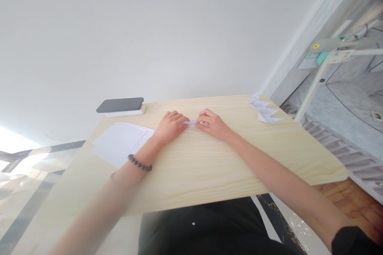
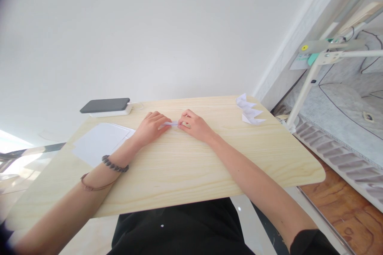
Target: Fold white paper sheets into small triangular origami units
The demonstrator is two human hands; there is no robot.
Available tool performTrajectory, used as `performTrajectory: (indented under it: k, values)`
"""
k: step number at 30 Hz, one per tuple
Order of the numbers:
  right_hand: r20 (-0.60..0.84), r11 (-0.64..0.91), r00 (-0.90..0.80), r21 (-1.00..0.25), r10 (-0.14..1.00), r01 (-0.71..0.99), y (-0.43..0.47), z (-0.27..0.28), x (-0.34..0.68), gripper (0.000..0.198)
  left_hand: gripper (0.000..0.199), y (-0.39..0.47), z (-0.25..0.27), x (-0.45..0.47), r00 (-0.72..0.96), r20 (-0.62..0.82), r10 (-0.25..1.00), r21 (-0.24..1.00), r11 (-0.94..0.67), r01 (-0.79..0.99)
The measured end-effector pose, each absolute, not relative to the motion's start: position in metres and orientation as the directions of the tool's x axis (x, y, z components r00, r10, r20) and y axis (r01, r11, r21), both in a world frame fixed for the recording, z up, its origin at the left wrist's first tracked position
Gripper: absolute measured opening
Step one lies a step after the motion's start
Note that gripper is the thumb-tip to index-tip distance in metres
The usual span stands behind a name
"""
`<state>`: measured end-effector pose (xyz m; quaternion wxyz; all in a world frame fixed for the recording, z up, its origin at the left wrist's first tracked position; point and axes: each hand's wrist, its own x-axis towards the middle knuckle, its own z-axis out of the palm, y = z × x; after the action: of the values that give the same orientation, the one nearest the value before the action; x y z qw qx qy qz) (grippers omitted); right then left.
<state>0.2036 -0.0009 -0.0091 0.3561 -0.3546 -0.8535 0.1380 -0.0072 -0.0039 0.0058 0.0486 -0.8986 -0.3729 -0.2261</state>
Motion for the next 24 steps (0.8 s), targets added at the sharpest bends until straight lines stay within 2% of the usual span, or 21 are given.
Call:
performTrajectory:
  k: [6, 13, 18, 24]
  values:
    - [0.520, 0.699, -0.469, -0.562, 0.714, 0.442, 0.0015, -0.0103, 0.2035, 0.013, 0.017, -0.0014, 0.0035, -0.0074, 0.629, 0.439, 0.641, 0.068, -0.722, 0.689]
    - [0.517, 0.692, -0.462, -0.561, 0.721, 0.454, 0.0020, -0.0095, 0.2038, 0.013, 0.021, -0.0020, 0.0006, -0.0072, 0.644, 0.400, 0.652, 0.221, -0.751, 0.623]
    - [0.569, 0.678, -0.379, -0.536, 0.730, 0.503, -0.0005, -0.0076, 0.2033, 0.011, 0.023, -0.0051, 0.0022, -0.0075, 0.583, 0.417, 0.697, 0.299, -0.711, 0.636]
    - [0.594, 0.686, -0.377, -0.464, 0.711, 0.561, -0.0034, -0.0061, 0.2021, 0.015, 0.026, -0.0063, 0.0020, -0.0059, 0.486, 0.445, 0.752, 0.390, -0.652, 0.651]
